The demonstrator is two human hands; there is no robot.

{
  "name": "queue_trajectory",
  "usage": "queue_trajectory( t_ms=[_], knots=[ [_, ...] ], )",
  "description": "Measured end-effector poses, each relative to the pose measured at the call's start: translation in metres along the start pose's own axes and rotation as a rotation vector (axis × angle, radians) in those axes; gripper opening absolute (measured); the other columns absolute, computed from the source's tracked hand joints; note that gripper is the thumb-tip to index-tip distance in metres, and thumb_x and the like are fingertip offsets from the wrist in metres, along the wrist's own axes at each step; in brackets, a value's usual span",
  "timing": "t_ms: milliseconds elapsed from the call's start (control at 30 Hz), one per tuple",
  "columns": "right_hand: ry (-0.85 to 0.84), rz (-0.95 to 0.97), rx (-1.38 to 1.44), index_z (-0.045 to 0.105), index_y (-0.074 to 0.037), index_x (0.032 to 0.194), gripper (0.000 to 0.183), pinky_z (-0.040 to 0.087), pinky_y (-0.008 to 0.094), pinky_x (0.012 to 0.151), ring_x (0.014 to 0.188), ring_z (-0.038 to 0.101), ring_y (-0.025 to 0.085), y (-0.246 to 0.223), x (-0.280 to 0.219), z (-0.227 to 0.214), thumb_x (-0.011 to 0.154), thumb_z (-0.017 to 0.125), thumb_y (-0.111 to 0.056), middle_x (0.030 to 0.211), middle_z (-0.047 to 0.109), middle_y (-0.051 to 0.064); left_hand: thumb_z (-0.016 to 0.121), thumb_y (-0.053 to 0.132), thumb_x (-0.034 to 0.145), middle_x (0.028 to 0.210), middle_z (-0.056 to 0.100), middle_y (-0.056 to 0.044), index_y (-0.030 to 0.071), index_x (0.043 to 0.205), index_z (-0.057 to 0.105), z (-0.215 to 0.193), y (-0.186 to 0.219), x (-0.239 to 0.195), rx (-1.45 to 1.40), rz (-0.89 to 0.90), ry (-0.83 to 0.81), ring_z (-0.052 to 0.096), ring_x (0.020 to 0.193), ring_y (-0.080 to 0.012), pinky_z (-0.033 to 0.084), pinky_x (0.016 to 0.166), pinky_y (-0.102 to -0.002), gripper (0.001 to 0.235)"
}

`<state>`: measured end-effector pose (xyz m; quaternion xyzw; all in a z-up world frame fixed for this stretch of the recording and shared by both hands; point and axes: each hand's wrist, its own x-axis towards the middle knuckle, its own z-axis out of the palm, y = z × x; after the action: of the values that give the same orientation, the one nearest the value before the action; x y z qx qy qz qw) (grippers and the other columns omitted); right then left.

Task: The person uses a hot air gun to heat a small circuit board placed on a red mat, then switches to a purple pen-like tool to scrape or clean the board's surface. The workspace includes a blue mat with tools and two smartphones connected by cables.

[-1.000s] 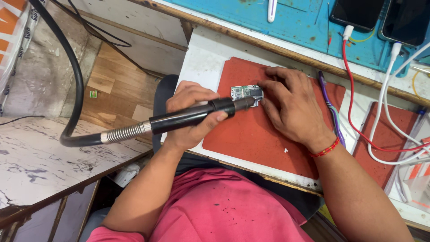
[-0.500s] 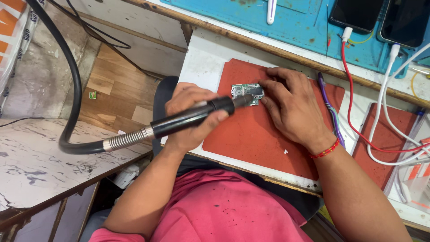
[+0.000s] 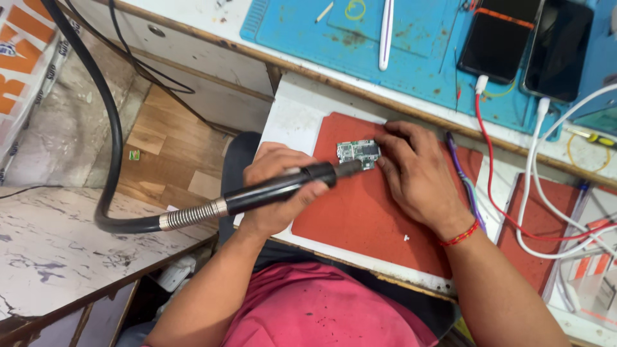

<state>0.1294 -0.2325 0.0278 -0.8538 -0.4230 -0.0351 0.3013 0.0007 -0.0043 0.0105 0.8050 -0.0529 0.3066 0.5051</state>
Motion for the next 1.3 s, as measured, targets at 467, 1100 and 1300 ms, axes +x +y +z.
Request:
queue_trajectory(
  t_ms=[467, 1100, 1300],
  knots=[
    [-0.08, -0.017, -0.113, 0.065, -0.007, 0.128, 0.046, 0.044, 0.049, 0.104, 0.123, 0.052, 0.039, -0.009, 0.004, -0.005, 0.085, 0.074, -0.022, 0.137, 0.055, 0.017, 0.083, 0.031, 0.087, 0.097, 0.077, -0.008, 0.006, 0.1, 0.073, -0.001, -0.001, 0.001, -0.051, -0.014, -0.024, 0.07, 0.096, -0.0235, 0.055, 0.093, -0.037, 0.03],
    [-0.092, 0.023, -0.032, 0.062, -0.003, 0.13, 0.048, 0.044, 0.049, 0.104, 0.124, 0.052, 0.041, -0.001, 0.001, -0.011, 0.086, 0.073, -0.019, 0.137, 0.055, 0.019, 0.084, 0.032, 0.087, 0.099, 0.073, -0.006, 0.007, 0.102, 0.071, 0.002, -0.002, 0.001, 0.019, -0.217, 0.126, 0.067, 0.097, -0.022, 0.056, 0.088, -0.036, 0.032],
    [-0.111, 0.007, -0.026, 0.062, -0.003, 0.131, 0.049, 0.044, 0.048, 0.105, 0.124, 0.052, 0.041, 0.005, 0.001, -0.014, 0.086, 0.074, -0.018, 0.137, 0.055, 0.018, 0.084, 0.041, 0.083, 0.099, 0.071, -0.005, 0.007, 0.101, 0.072, 0.006, -0.003, -0.002, -0.008, -0.327, 0.181, 0.068, 0.09, -0.0182, 0.056, 0.079, -0.033, 0.04]
  ],
)
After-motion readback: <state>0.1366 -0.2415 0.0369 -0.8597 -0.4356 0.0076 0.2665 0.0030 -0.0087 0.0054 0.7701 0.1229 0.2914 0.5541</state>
